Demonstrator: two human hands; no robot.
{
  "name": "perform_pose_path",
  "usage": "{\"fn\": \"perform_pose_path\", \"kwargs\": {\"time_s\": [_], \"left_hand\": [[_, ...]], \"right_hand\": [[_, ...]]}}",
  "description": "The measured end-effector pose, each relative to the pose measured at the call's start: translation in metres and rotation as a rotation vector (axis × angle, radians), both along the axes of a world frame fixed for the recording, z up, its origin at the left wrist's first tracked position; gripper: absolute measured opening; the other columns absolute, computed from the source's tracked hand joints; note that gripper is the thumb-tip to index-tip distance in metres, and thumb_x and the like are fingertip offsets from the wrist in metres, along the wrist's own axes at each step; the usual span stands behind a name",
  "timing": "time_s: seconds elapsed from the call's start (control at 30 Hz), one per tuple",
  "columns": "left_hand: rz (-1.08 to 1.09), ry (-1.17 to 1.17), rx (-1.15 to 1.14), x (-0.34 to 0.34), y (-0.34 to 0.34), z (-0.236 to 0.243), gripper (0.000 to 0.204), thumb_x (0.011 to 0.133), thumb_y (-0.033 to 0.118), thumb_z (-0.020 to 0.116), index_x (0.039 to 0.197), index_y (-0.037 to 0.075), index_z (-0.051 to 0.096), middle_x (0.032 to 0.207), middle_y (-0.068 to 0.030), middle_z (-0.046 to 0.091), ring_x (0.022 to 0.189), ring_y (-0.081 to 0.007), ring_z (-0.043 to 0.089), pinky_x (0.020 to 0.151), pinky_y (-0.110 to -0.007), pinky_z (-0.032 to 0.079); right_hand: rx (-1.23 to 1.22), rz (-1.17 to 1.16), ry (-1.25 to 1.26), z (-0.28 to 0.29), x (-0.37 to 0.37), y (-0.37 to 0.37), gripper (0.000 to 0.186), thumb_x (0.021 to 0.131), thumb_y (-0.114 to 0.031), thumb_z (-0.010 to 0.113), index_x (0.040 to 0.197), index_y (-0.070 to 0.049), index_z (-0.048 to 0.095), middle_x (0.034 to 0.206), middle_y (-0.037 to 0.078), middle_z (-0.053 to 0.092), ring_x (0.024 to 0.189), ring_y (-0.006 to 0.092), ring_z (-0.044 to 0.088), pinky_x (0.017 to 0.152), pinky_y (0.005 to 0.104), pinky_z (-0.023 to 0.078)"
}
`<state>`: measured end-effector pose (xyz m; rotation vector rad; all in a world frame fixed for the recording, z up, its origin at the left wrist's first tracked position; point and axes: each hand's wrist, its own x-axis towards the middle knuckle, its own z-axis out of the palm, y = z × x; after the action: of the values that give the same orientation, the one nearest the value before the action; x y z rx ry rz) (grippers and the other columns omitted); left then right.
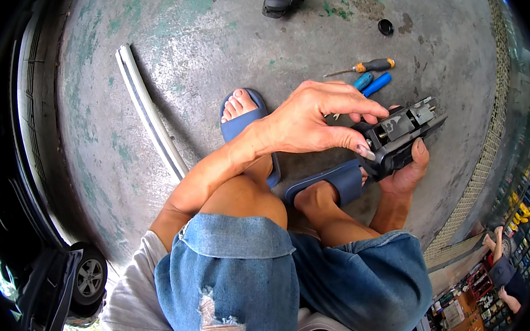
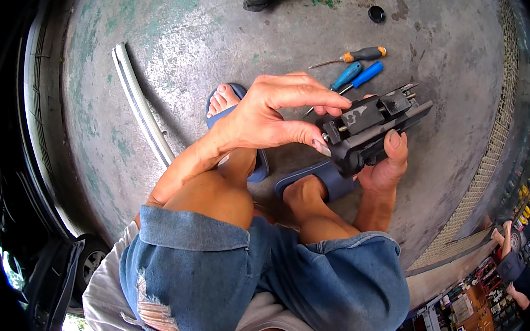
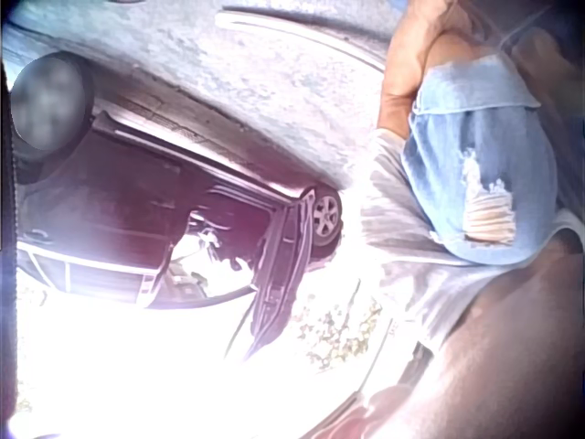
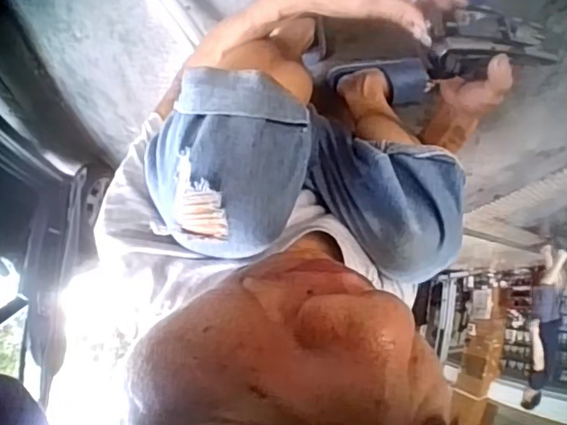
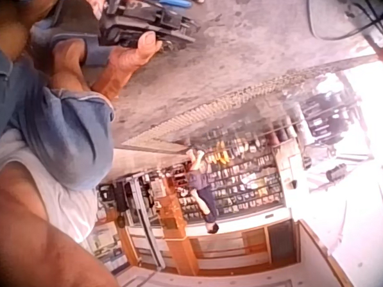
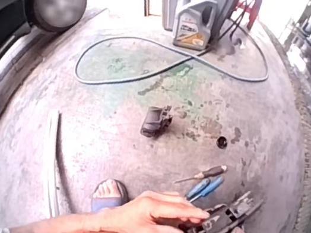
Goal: The person disassembles a black plastic automotive component by hand, separating its housing and internal parts, and then uses pliers to grip and pull on internal wires or connectors.
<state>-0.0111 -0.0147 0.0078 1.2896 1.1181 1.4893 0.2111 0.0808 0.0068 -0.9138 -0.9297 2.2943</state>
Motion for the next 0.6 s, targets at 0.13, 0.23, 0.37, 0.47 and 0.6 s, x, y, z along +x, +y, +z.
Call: {"fn": "perform_pose_path", "kwargs": {"time_s": [0.13,0.23,0.37,0.47,0.6], "left_hand": [[0.02,-0.009,0.051,0.002,0.0,-0.001,0.05,0.074,0.019,0.084,0.12,0.004,0.07,0.103,-0.0106,0.072,0.09,-0.02,0.067,0.08,-0.033,0.055],[0.011,-0.035,0.041,0.003,0.0,-0.001,0.05,0.074,0.019,0.083,0.12,0.004,0.07,0.105,-0.0106,0.072,0.089,-0.0204,0.067,0.08,-0.033,0.055],[0.104,0.114,0.111,0.004,-0.003,-0.008,0.045,0.074,0.017,0.083,0.116,0.003,0.071,0.101,-0.0112,0.072,0.085,-0.0217,0.068,0.075,-0.033,0.055],[0.201,0.227,0.148,0.008,-0.004,-0.012,0.04,0.075,0.014,0.083,0.111,0.003,0.072,0.095,-0.0111,0.073,0.08,-0.0224,0.068,0.071,-0.033,0.054],[0.319,0.196,0.101,0.013,-0.005,-0.014,0.022,0.078,0.017,0.081,0.096,0.005,0.074,0.079,-0.0092,0.07,0.071,-0.0253,0.067,0.064,-0.035,0.053]], "right_hand": [[-0.051,0.022,0.012,-0.001,0.003,0.001,0.079,0.085,-0.054,0.061,0.138,0.001,0.044,0.125,0.02,0.059,0.113,0.0308,0.062,0.095,0.0436,0.055],[-0.027,0.077,0.026,0.0,0.001,0.002,0.08,0.084,-0.055,0.06,0.139,0.001,0.044,0.125,0.02,0.059,0.112,0.0299,0.063,0.095,0.0435,0.054],[0.116,0.02,-0.077,0.008,-0.004,0.001,0.076,0.084,-0.046,0.065,0.137,0.003,0.045,0.123,0.018,0.06,0.111,0.0279,0.063,0.097,0.0412,0.053],[0.221,-0.076,-0.131,0.011,-0.005,0.004,0.073,0.081,-0.038,0.071,0.135,0.006,0.047,0.121,0.018,0.061,0.108,0.0271,0.064,0.095,0.0398,0.053],[0.25,-0.184,-0.121,0.012,-0.009,0.002,0.072,0.078,-0.031,0.075,0.133,0.008,0.049,0.12,0.018,0.061,0.107,0.0266,0.064,0.094,0.0386,0.054]]}}
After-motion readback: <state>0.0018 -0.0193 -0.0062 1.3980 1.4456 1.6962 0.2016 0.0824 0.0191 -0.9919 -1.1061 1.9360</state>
